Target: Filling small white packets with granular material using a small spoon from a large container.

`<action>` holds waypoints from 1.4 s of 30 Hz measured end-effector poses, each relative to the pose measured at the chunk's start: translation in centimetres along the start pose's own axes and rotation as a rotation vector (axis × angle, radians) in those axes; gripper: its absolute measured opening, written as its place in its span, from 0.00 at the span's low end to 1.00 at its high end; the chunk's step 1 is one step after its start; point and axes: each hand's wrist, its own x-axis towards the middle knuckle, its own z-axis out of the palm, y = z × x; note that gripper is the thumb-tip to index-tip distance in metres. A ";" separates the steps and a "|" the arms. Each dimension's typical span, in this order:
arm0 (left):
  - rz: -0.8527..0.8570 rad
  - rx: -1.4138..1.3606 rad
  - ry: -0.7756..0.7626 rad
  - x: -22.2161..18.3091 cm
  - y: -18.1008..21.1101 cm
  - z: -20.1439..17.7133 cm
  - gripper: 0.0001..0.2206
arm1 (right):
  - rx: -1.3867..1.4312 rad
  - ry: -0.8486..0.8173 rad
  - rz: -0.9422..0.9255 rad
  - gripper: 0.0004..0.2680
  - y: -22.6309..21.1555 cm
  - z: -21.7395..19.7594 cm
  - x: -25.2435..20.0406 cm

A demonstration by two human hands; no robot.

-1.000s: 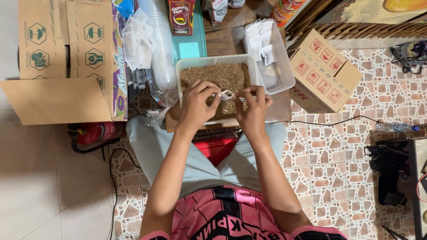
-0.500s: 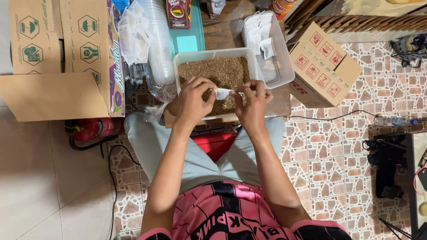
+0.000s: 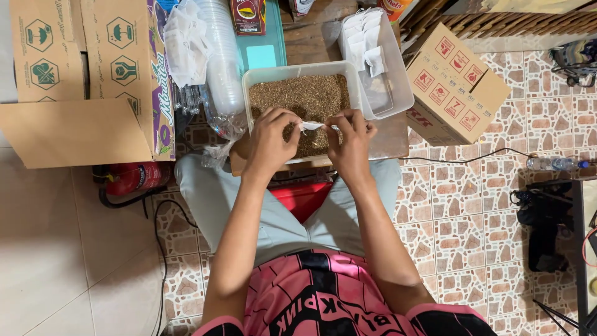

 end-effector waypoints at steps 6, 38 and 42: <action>-0.044 -0.117 -0.024 -0.3 -1.0 -0.4 0.04 | 0.592 0.109 0.212 0.20 -0.2 0.0 -0.2; -0.142 -0.253 -0.121 -0.2 1.5 -4.3 0.11 | 0.745 -0.129 0.302 0.05 1.1 2.0 0.6; -0.163 -0.194 -0.057 -0.6 0.7 -2.5 0.06 | 0.762 -0.132 0.338 0.04 0.4 1.9 0.6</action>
